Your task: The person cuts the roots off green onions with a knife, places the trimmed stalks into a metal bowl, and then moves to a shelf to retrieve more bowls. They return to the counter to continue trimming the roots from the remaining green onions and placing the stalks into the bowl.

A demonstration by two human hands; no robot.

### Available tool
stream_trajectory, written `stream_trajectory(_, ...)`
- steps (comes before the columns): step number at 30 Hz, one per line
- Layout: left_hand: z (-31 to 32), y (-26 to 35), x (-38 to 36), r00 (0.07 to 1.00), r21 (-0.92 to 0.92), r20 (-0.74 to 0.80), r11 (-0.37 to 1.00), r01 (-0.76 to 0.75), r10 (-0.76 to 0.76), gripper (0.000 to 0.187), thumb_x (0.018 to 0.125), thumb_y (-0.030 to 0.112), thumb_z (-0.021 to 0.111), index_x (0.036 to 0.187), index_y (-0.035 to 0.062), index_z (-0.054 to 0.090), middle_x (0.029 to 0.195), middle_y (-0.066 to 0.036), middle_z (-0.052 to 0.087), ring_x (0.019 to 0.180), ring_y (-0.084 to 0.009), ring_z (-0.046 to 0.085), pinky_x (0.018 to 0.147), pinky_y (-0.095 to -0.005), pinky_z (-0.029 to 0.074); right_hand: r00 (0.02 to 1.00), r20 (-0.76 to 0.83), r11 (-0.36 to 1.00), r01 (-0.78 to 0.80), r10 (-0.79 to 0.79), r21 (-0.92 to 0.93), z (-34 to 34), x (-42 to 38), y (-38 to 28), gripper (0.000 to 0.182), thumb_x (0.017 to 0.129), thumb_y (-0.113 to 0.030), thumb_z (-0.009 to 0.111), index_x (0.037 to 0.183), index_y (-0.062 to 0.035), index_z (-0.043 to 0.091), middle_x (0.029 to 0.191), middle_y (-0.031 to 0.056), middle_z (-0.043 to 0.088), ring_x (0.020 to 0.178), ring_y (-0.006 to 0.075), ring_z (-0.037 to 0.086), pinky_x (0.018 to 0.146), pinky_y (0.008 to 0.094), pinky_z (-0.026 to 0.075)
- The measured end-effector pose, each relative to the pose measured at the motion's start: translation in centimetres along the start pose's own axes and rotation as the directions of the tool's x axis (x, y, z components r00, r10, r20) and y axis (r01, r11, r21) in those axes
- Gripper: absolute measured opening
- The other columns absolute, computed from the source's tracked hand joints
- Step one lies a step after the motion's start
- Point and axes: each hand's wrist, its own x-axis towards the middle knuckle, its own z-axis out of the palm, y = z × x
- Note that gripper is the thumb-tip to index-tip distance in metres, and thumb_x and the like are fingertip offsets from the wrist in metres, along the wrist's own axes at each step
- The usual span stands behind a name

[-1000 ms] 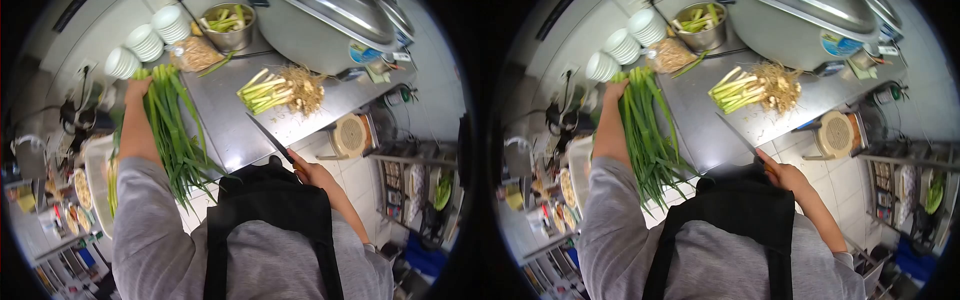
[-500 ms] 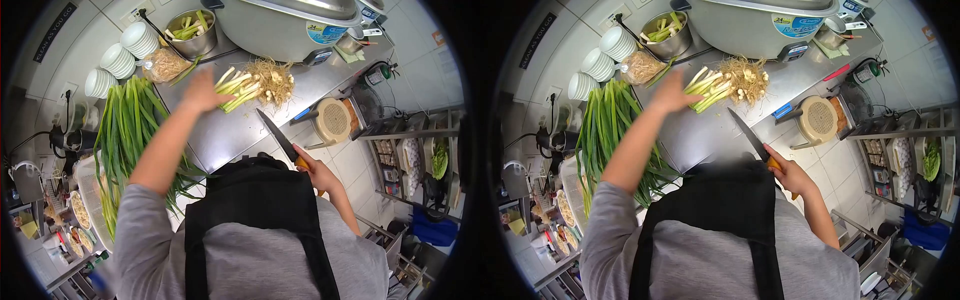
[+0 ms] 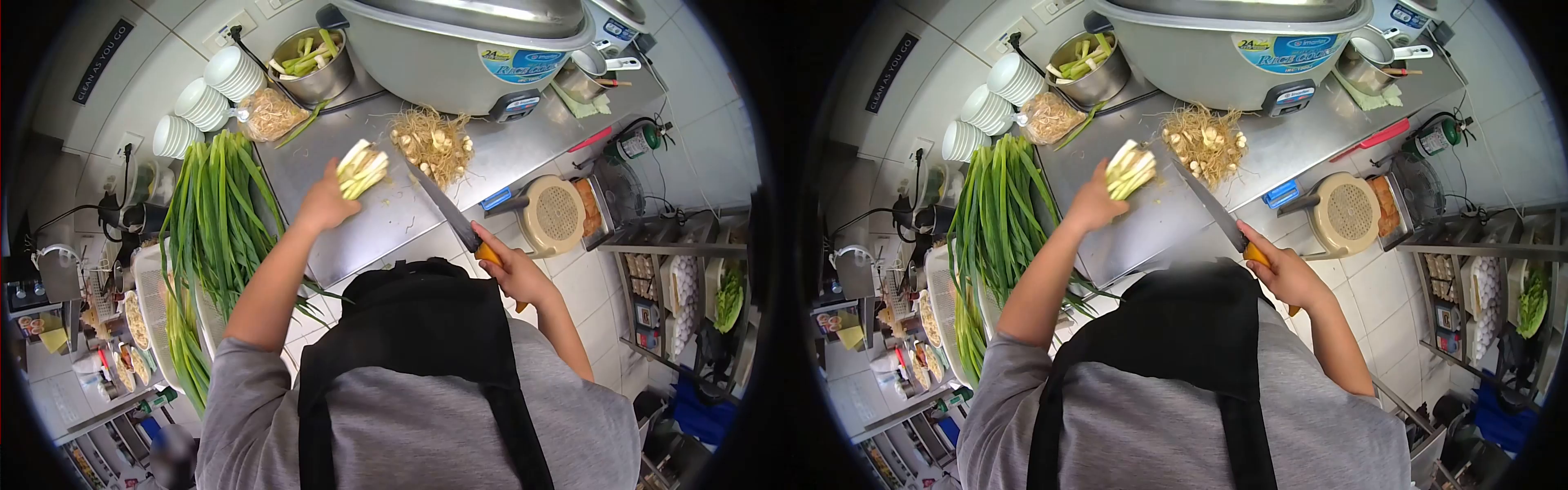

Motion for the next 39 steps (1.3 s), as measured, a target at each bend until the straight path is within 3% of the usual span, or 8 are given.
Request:
stream_trajectory(5,-4.1,-2.1,-3.3,0.990,-0.381,-0.139,0.921,-0.079,0.027,0.089,0.072,0.018,0.075,0.149,-0.0019,0.035,0.118,-0.021,0.067,0.105,-0.0301,0.067,0.094,-0.0354,0.051,0.997,0.000,0.997,0.073,-0.073,-0.039,-2.6,0.6,2.4,0.072,0.100,-0.016,0.059,0.159,-0.0362,0.022,0.086,0.0196,0.068,0.077,0.0377,0.067,0.078,0.0443,0.051)
stream_trajectory(18,-22.9,-2.5,13.0,0.982,-0.300,-0.184,0.949,-0.097,0.043,0.069,0.080,0.023,0.072,0.140,-0.0013,0.048,0.121,-0.015,0.064,0.108,-0.0250,0.061,0.094,-0.0350,0.049,0.972,-0.190,0.990,0.144,-0.138,0.016,-0.9,1.5,2.3,0.075,0.098,-0.012,0.060,0.159,-0.0334,0.023,0.090,0.0199,0.070,0.079,0.0395,0.067,0.078,0.0452,0.052)
stream_trajectory(20,-24.2,-1.6,16.5,0.999,-0.132,-0.006,0.990,0.040,-0.041,0.063,0.079,0.025,0.073,0.135,0.0038,0.056,0.120,-0.013,0.066,0.108,-0.0253,0.063,0.092,-0.0359,0.051,0.974,-0.204,0.995,0.099,-0.095,0.013,0.0,1.4,2.4,0.074,0.098,-0.011,0.060,0.159,-0.0332,0.024,0.091,0.0197,0.070,0.080,0.0393,0.067,0.078,0.0450,0.052)
stream_trajectory(25,-23.2,1.3,22.8,0.997,0.117,0.020,0.990,-0.077,0.075,0.062,0.075,0.037,0.074,0.128,0.0059,0.065,0.123,-0.015,0.068,0.112,-0.0276,0.064,0.095,-0.0387,0.051,0.955,-0.297,0.998,0.013,0.005,0.057,2.0,1.2,1.2,0.075,0.097,-0.007,0.059,0.159,-0.0317,0.026,0.094,0.0159,0.071,0.081,0.0381,0.067,0.080,0.0432,0.052)
stream_trajectory(27,-21.8,2.8,24.6,0.985,0.663,0.171,0.744,-0.085,-0.039,0.066,0.072,0.043,0.076,0.126,0.0054,0.068,0.130,-0.019,0.065,0.118,-0.0302,0.062,0.100,-0.0390,0.049,0.947,-0.321,0.996,0.007,0.022,0.089,2.3,1.0,0.1,0.075,0.096,-0.007,0.060,0.159,-0.0315,0.026,0.095,0.0154,0.071,0.081,0.0376,0.068,0.081,0.0429,0.052)
stream_trajectory(30,-21.7,1.0,28.5,0.980,0.670,0.197,0.733,-0.119,-0.020,0.076,0.070,0.051,0.077,0.129,0.0048,0.066,0.134,-0.019,0.063,0.123,-0.0313,0.060,0.105,-0.0377,0.046,0.941,-0.334,0.992,-0.001,0.044,0.127,3.0,1.3,-1.3,0.076,0.096,-0.007,0.060,0.159,-0.0311,0.025,0.097,0.0152,0.071,0.082,0.0359,0.068,0.082,0.0421,0.052)
stream_trajectory(35,-19.3,-2.0,26.4,0.969,0.414,-0.229,0.910,0.010,0.094,0.115,0.073,0.061,0.075,0.161,0.0105,0.020,0.142,-0.029,0.051,0.129,-0.0389,0.054,0.109,-0.0406,0.043,0.968,-0.251,0.999,-0.009,0.021,0.050,2.6,2.7,-2.2,0.077,0.096,-0.008,0.060,0.160,-0.0314,0.024,0.095,0.0164,0.071,0.081,0.0331,0.068,0.081,0.0404,0.052)
stream_trajectory(39,-20.2,-4.3,21.2,0.818,0.319,-0.526,0.946,-0.065,0.234,0.102,0.079,0.059,0.073,0.157,0.0074,0.032,0.139,-0.032,0.050,0.128,-0.0435,0.053,0.108,-0.0434,0.044,0.987,-0.159,0.998,0.028,-0.036,-0.049,1.3,3.4,-2.7,0.076,0.097,-0.009,0.059,0.160,-0.0326,0.024,0.089,0.0184,0.070,0.077,0.0346,0.068,0.079,0.0403,0.052)
